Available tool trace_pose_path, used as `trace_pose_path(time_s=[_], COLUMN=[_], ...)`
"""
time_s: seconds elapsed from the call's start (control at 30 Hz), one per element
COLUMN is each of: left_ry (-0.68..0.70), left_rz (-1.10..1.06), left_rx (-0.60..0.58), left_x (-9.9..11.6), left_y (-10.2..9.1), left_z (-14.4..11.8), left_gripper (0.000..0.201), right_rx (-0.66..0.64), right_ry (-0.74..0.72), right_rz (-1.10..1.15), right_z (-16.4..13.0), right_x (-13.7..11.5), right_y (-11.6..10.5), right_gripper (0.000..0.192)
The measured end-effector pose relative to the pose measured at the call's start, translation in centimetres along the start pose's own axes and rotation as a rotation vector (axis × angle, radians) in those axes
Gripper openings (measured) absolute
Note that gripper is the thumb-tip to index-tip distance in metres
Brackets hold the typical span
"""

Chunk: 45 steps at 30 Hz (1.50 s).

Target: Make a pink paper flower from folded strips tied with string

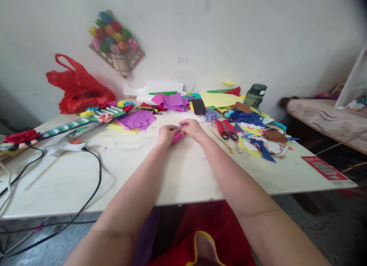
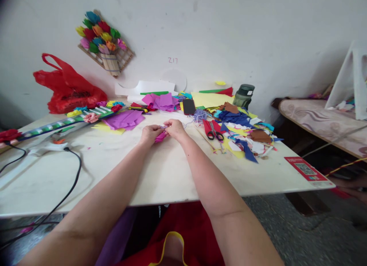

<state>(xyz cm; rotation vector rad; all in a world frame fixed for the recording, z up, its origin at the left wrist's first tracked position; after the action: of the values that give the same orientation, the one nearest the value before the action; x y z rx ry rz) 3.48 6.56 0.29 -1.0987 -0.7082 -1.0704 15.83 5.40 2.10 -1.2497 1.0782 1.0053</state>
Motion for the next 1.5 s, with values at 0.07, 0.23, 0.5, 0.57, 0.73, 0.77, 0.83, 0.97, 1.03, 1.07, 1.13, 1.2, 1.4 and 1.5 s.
trace_pose_path(time_s=[0.07, 0.23, 0.5, 0.57, 0.73, 0.77, 0.83, 0.97, 1.03, 1.07, 1.13, 1.2, 1.4, 1.5], left_ry=[0.008, 0.009, 0.056, 0.05, 0.046, 0.044, 0.042, 0.043, 0.042, 0.04, 0.035, 0.035, 0.044, 0.035], left_rz=[0.038, 0.118, 0.188, 0.177, 0.146, 0.146, 0.156, 0.181, 0.181, 0.181, 0.188, 0.203, 0.252, 0.281], left_rx=[0.017, 0.038, 0.062, 0.063, 0.067, 0.067, 0.069, 0.082, 0.082, 0.082, 0.085, 0.091, 0.1, 0.108], left_x=[0.2, 0.2, 0.6, 0.6, 0.1, 0.0, -0.2, -0.2, -0.1, -0.1, 0.0, 0.0, 0.2, 0.5], left_y=[-0.2, -0.5, -0.7, -0.6, -0.4, -0.4, -0.4, -0.4, -0.4, -0.4, -0.5, -0.5, -0.7, -0.8], left_z=[-0.1, -0.1, -0.4, -0.4, -0.2, -0.2, -0.1, 0.0, 0.0, 0.0, 0.0, 0.0, -0.1, -0.2], left_gripper=[0.018, 0.029, 0.031, 0.032, 0.034, 0.034, 0.034, 0.034, 0.034, 0.033, 0.034, 0.034, 0.035, 0.037], right_rx=[0.001, 0.011, 0.032, 0.045, 0.051, 0.05, 0.045, 0.033, 0.029, 0.025, 0.015, 0.004, -0.016, -0.035], right_ry=[0.0, -0.021, 0.007, 0.001, 0.027, 0.028, 0.021, 0.008, 0.016, 0.021, 0.029, 0.028, 0.014, 0.004], right_rz=[0.0, 0.014, -0.011, -0.031, -0.016, -0.013, -0.004, 0.029, 0.032, 0.034, 0.04, 0.053, 0.092, 0.097], right_z=[0.0, 0.1, 0.6, 0.8, 1.0, 0.9, 0.8, 0.6, 0.5, 0.4, 0.3, 0.1, 0.0, -0.1], right_x=[0.1, 0.6, 1.7, 1.9, 2.2, 2.2, 2.1, 1.8, 1.7, 1.7, 1.5, 1.4, 1.4, 1.4], right_y=[-0.1, 0.2, 0.6, 0.5, 0.3, 0.3, 0.4, 0.7, 0.7, 0.8, 0.8, 0.7, 0.6, 0.7], right_gripper=[0.027, 0.023, 0.009, 0.008, 0.01, 0.011, 0.011, 0.012, 0.013, 0.013, 0.014, 0.014, 0.016, 0.019])
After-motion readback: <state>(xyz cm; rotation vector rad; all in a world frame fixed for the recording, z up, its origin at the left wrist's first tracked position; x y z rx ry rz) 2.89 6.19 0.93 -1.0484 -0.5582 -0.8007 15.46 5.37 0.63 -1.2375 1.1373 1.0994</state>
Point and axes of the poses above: each hand's wrist, its own z-axis towards the middle knuckle, its own y-axis out of the palm, x = y × z, the point moved 6 cm from there along z, towards the middle knuckle, and after that the axes turned 5 degrees about y, right-handed, at the moved point
